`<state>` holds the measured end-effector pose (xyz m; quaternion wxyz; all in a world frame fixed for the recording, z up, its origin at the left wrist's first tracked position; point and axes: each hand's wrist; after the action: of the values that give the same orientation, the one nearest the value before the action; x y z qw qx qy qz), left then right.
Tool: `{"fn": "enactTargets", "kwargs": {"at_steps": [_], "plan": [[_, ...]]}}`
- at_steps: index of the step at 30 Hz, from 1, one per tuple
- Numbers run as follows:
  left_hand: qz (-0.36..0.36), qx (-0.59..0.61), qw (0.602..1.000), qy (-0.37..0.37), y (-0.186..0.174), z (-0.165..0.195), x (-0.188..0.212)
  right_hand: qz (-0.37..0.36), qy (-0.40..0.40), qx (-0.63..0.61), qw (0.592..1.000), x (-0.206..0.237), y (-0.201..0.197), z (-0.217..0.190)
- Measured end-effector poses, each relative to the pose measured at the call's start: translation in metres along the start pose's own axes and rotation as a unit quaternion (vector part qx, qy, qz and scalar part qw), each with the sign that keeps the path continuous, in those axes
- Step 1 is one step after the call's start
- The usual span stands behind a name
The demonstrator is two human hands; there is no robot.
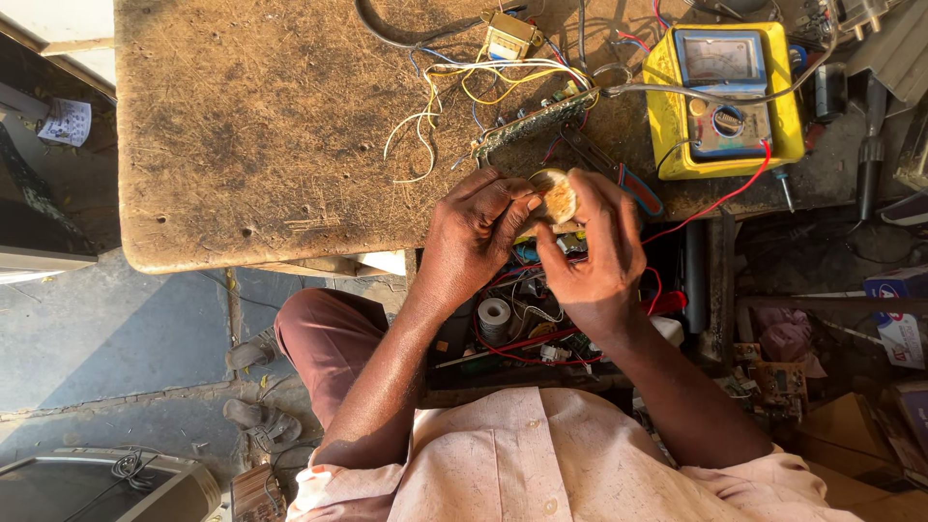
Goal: The person uses a soldering iron to solder wires on a circuit board, then uses pliers to strip and twist wires, and finally solders the wires again. The work is performed at a cluttered workbench with various electronic components and tools visible.
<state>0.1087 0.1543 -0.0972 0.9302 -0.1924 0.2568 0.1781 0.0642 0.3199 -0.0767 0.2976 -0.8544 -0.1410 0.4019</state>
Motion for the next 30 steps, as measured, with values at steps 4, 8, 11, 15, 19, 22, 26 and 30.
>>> {"fn": "enactTargets", "kwargs": {"at_steps": [4, 8, 11, 15, 19, 22, 26, 30], "plan": [[0.007, 0.011, 1.000, 0.013, 0.001, 0.000, 0.000, -0.001, -0.008, 0.000, 1.000, 0.001, 0.000, 0.002], [-0.001, 0.025, 0.999, -0.032, 0.001, -0.001, -0.002, 0.003, -0.003, 0.001, 1.000, 0.000, -0.001, 0.007], [-0.003, 0.018, 0.999, -0.033, 0.001, -0.001, -0.001, 0.006, -0.017, 0.020, 1.000, 0.002, -0.002, 0.010], [-0.007, -0.012, 1.000, -0.002, 0.004, 0.000, -0.002, -0.004, -0.048, 0.010, 0.999, 0.005, -0.002, 0.015], [-0.010, -0.026, 1.000, 0.003, 0.003, 0.001, -0.001, -0.015, -0.048, 0.002, 0.999, 0.006, -0.001, 0.016], [-0.012, -0.022, 1.000, -0.015, 0.004, 0.001, -0.001, -0.012, -0.042, 0.026, 0.999, 0.006, -0.003, 0.016], [-0.006, -0.027, 1.000, 0.005, 0.004, 0.001, -0.002, -0.006, -0.039, 0.008, 0.999, 0.006, -0.003, 0.016], [-0.009, 0.022, 0.999, -0.037, 0.002, 0.000, -0.002, 0.011, 0.008, -0.037, 0.999, 0.006, -0.001, 0.017]]}}
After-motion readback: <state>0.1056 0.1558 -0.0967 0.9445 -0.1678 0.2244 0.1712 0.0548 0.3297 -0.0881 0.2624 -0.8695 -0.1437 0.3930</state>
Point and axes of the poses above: each hand's wrist, its own x-axis away from the middle knuckle, its own y-axis out of the palm, z = x × y, and after that the axes turned 2 degrees about y, right-handed
